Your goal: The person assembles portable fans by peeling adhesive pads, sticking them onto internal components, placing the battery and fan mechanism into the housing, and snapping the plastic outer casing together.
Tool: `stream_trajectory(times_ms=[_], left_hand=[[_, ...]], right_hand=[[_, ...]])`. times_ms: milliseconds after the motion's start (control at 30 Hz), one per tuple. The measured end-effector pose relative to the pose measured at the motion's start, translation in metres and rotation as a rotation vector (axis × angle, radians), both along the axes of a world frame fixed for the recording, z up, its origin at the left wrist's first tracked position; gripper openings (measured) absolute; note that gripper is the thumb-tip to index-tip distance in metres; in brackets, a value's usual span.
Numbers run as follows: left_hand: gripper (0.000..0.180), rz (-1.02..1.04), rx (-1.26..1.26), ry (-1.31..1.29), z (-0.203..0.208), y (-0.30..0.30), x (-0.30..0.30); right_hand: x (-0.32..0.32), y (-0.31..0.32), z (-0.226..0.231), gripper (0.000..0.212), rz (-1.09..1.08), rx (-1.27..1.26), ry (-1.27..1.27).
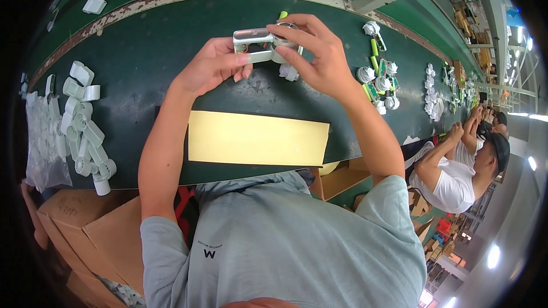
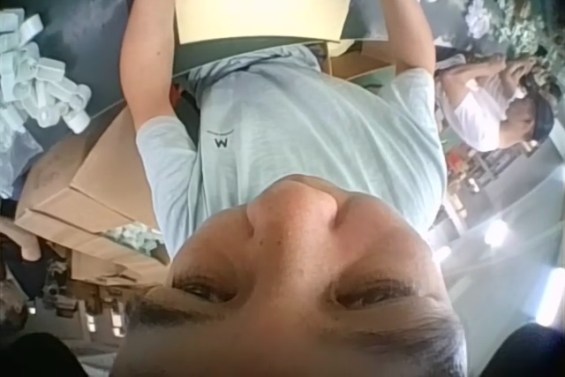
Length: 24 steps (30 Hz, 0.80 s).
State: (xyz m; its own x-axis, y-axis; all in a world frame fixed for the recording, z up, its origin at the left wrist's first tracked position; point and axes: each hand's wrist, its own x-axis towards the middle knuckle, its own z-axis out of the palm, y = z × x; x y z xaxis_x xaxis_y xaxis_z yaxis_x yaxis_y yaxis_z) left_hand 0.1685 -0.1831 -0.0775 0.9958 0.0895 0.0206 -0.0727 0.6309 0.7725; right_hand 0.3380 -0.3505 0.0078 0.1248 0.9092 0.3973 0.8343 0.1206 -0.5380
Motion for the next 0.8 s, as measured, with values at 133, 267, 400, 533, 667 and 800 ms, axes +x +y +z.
stream_trajectory(times_ms=[133, 267, 400, 533, 667, 800], left_hand=[[0.019, 0.040, 0.148, 0.022, 0.009, -0.001, 0.000], [0.021, 0.040, 0.274, 0.023, 0.012, 0.000, 0.001], [0.025, 0.088, 0.306, -0.015, 0.012, -0.004, 0.000], [0.027, 0.115, 0.311, -0.009, 0.010, -0.006, 0.001], [0.030, 0.150, 0.327, -0.031, 0.011, -0.008, 0.003], [0.033, 0.147, 0.330, -0.037, 0.010, -0.007, 0.002]], right_hand=[[0.004, -0.001, -0.003, 0.035, 0.042, 0.005, 0.041], [0.008, -0.003, -0.008, 0.034, 0.058, -0.003, 0.085], [0.005, -0.005, -0.011, 0.032, 0.042, 0.022, 0.208], [0.005, -0.006, -0.014, 0.031, 0.044, -0.011, 0.315], [0.007, -0.007, -0.017, 0.032, 0.066, 0.007, 0.356], [0.007, -0.008, -0.020, 0.032, 0.075, -0.021, 0.532]])
